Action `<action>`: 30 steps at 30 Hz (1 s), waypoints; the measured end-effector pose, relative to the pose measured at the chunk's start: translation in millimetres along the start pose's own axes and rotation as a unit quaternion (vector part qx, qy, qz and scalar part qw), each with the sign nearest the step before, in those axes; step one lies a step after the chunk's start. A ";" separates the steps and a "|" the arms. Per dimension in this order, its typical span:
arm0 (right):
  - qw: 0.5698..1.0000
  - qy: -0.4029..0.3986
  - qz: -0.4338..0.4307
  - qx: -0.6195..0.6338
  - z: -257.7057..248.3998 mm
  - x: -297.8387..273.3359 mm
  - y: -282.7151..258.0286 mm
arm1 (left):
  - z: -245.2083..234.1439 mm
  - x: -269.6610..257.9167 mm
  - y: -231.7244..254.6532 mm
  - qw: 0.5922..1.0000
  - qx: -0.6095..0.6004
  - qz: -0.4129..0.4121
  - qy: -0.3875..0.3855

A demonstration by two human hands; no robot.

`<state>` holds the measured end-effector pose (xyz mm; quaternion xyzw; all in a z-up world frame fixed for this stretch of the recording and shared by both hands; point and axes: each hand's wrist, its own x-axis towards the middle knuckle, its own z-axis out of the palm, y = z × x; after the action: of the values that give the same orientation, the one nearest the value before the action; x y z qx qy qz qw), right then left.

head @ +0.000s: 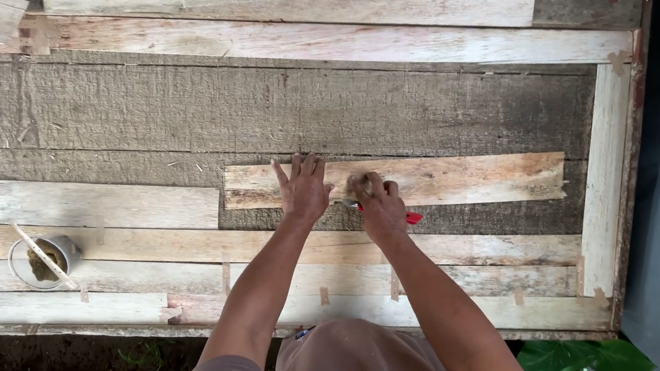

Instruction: The person uses a red utility knife to scrape the surface of wooden planks laid on a workbench. They repeatedly scrape along the grain, flip planks, and move them aside to continue working on different sections.

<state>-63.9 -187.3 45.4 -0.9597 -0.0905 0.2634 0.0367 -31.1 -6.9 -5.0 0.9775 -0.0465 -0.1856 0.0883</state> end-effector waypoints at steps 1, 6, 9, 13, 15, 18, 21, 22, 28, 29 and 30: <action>1.000 -0.004 0.003 0.001 0.8 -1.8 -2.3 | -2.0 -0.7 -0.7 1.000 -0.001 0.003 -0.004; 0.999 -0.031 0.022 -0.008 -4.5 3.0 -12.5 | 0.9 20.3 -5.9 0.999 0.030 0.022 0.010; 0.999 -0.044 0.030 0.009 -17.9 -1.6 -16.0 | -31.7 18.7 4.5 1.000 -0.002 -0.002 -0.023; 0.998 -0.050 0.031 0.011 -18.2 0.7 -16.4 | 4.0 50.7 -5.5 0.999 -0.011 -0.012 -0.049; 0.997 -0.071 0.040 0.008 -20.8 0.2 -21.0 | -3.9 50.4 -5.1 0.998 -0.043 -0.022 -0.051; 0.996 -0.081 0.038 0.007 -14.0 2.9 -21.0 | -53.3 30.3 13.0 0.998 -0.036 -0.023 -0.054; 0.995 -0.090 0.038 0.006 -27.6 -1.3 -22.5 | -23.6 45.6 5.1 0.998 -0.039 -0.024 -0.047; 0.995 -0.088 0.035 0.006 -27.9 0.4 -21.5 | -14.9 49.8 2.1 0.998 -0.038 -0.026 -0.045; 0.990 -0.089 0.031 0.102 -24.8 1.2 14.4 | -53.9 16.9 11.3 0.999 -0.040 0.003 -0.019; 0.989 -0.057 0.034 0.133 -34.2 -7.6 31.3 | -60.6 11.1 13.9 0.999 -0.038 0.024 -0.030; 0.985 -0.025 0.036 0.165 -43.1 -16.2 47.4 | -67.5 5.1 15.5 0.998 -0.035 0.044 -0.041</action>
<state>-48.1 -237.8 84.8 -0.9362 -0.0115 0.2998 0.1829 -2.3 -12.1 57.9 0.9623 -0.0863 -0.2233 0.1289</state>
